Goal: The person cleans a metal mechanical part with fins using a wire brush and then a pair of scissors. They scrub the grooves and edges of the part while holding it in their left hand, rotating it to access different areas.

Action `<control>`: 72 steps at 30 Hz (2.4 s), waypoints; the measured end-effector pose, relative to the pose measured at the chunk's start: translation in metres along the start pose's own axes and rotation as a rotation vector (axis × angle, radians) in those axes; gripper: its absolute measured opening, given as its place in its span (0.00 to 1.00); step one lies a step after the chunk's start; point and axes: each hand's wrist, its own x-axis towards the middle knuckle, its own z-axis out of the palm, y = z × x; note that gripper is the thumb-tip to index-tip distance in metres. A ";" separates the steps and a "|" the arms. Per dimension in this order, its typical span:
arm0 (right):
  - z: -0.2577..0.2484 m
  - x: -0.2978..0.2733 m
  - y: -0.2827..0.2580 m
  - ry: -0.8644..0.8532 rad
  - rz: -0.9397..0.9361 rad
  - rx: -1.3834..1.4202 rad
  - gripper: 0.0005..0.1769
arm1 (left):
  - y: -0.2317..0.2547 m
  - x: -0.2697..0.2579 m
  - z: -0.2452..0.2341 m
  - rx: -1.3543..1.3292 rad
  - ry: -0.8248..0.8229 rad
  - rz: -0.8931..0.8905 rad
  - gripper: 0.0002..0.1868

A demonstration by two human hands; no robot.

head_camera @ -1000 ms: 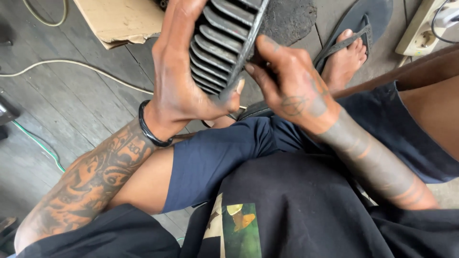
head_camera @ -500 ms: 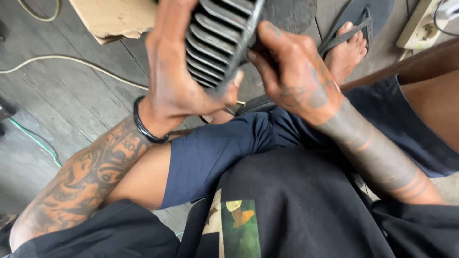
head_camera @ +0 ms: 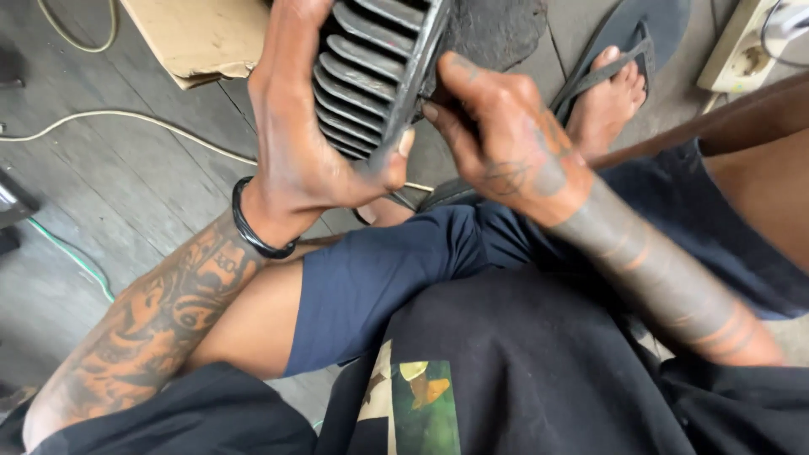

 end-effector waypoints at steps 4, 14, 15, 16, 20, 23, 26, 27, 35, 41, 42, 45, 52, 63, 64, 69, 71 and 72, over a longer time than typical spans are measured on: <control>-0.001 -0.001 0.001 0.050 -0.032 -0.066 0.09 | -0.004 -0.001 0.001 -0.014 0.026 0.005 0.45; -0.001 0.001 -0.001 0.012 -0.027 0.004 0.09 | -0.009 -0.004 0.002 -0.008 0.000 0.001 0.46; -0.003 0.001 0.000 0.019 -0.017 -0.027 0.09 | -0.010 -0.005 0.003 -0.003 -0.004 0.003 0.47; -0.002 0.001 -0.001 0.019 -0.022 -0.033 0.09 | -0.006 -0.005 0.001 -0.003 0.003 0.007 0.47; 0.003 -0.001 0.004 0.002 0.012 0.009 0.09 | -0.006 -0.002 0.000 -0.011 0.003 0.004 0.43; -0.001 0.001 -0.001 0.016 0.018 0.011 0.09 | 0.001 0.002 0.000 -0.010 0.011 0.020 0.42; 0.001 -0.002 0.001 0.033 0.013 0.039 0.09 | -0.002 0.003 0.002 -0.026 -0.011 -0.002 0.45; 0.005 -0.003 0.003 0.068 -0.007 0.005 0.10 | -0.004 -0.001 0.001 -0.007 -0.012 0.002 0.46; 0.006 -0.005 0.001 0.039 0.064 0.117 0.08 | -0.003 -0.005 0.004 -0.026 0.025 -0.010 0.45; 0.002 -0.006 0.003 0.051 0.014 0.081 0.08 | 0.004 -0.001 0.006 -0.009 0.026 0.002 0.43; 0.001 -0.007 0.001 0.015 0.035 0.139 0.08 | 0.004 -0.003 0.008 -0.030 0.032 -0.017 0.44; 0.010 -0.007 0.008 0.097 0.035 0.110 0.09 | -0.004 -0.004 0.005 0.008 0.043 -0.001 0.41; 0.018 -0.014 0.010 0.135 0.091 0.219 0.08 | 0.000 -0.005 0.006 0.003 0.039 -0.024 0.42; 0.014 -0.013 0.007 0.127 -0.027 0.109 0.08 | 0.001 -0.007 0.007 -0.020 0.042 -0.059 0.44; 0.014 -0.012 0.006 0.123 -0.016 0.115 0.08 | -0.002 -0.009 0.007 -0.025 0.034 -0.070 0.44; 0.011 -0.009 0.002 0.085 -0.015 0.090 0.09 | -0.002 -0.007 0.005 -0.004 0.034 -0.052 0.44; 0.011 -0.010 0.005 0.090 -0.011 0.086 0.10 | -0.001 -0.011 0.006 -0.002 0.021 -0.066 0.44; 0.008 -0.008 0.007 0.103 -0.025 0.062 0.11 | -0.002 -0.009 0.006 0.003 0.023 -0.055 0.44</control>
